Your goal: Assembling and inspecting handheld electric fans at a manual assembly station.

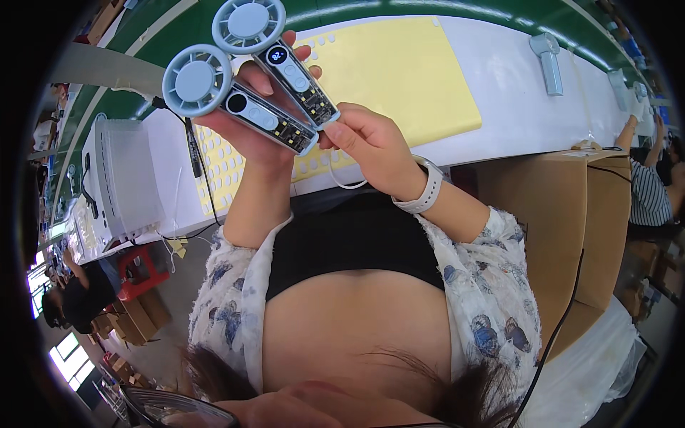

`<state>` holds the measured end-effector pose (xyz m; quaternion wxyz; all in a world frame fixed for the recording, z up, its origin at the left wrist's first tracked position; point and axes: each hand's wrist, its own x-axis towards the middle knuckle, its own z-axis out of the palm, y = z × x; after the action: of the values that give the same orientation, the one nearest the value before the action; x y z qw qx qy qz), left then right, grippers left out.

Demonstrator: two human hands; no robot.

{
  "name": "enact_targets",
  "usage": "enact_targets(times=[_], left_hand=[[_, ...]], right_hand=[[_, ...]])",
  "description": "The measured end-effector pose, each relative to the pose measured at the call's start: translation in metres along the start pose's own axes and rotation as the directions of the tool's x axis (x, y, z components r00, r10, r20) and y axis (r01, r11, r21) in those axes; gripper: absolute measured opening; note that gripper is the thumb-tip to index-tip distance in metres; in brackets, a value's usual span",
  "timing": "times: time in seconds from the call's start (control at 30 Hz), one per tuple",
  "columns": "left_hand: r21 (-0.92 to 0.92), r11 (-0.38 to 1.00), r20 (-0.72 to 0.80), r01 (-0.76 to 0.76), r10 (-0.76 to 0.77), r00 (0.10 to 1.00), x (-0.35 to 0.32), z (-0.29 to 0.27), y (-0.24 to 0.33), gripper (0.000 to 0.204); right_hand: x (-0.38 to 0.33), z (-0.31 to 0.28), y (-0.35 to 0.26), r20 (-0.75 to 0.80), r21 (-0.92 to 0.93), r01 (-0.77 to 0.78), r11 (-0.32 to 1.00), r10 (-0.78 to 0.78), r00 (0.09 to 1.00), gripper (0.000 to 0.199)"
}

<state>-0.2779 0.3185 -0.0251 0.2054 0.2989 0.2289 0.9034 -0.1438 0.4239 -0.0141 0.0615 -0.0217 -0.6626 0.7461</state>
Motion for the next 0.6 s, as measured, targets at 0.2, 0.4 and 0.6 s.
enact_targets(times=[0.2,0.4,0.6], left_hand=[[-0.14,0.99,-0.072,0.0,-0.01,0.997,0.0,0.006,-0.005,0.073],[-0.005,0.998,-0.191,-0.063,0.061,0.98,-0.008,0.011,-0.007,0.071],[-0.101,0.995,-0.385,-0.017,-0.023,0.923,0.002,0.007,0.007,0.074]], right_hand=[[0.001,-0.009,0.015,0.023,0.11,0.046,0.993,-0.048,0.999,0.026],[0.0,-0.015,0.02,0.059,0.104,0.137,0.985,-0.144,0.988,0.026],[0.005,-0.03,0.005,-0.017,-0.267,0.316,0.91,-0.332,0.943,0.021]])
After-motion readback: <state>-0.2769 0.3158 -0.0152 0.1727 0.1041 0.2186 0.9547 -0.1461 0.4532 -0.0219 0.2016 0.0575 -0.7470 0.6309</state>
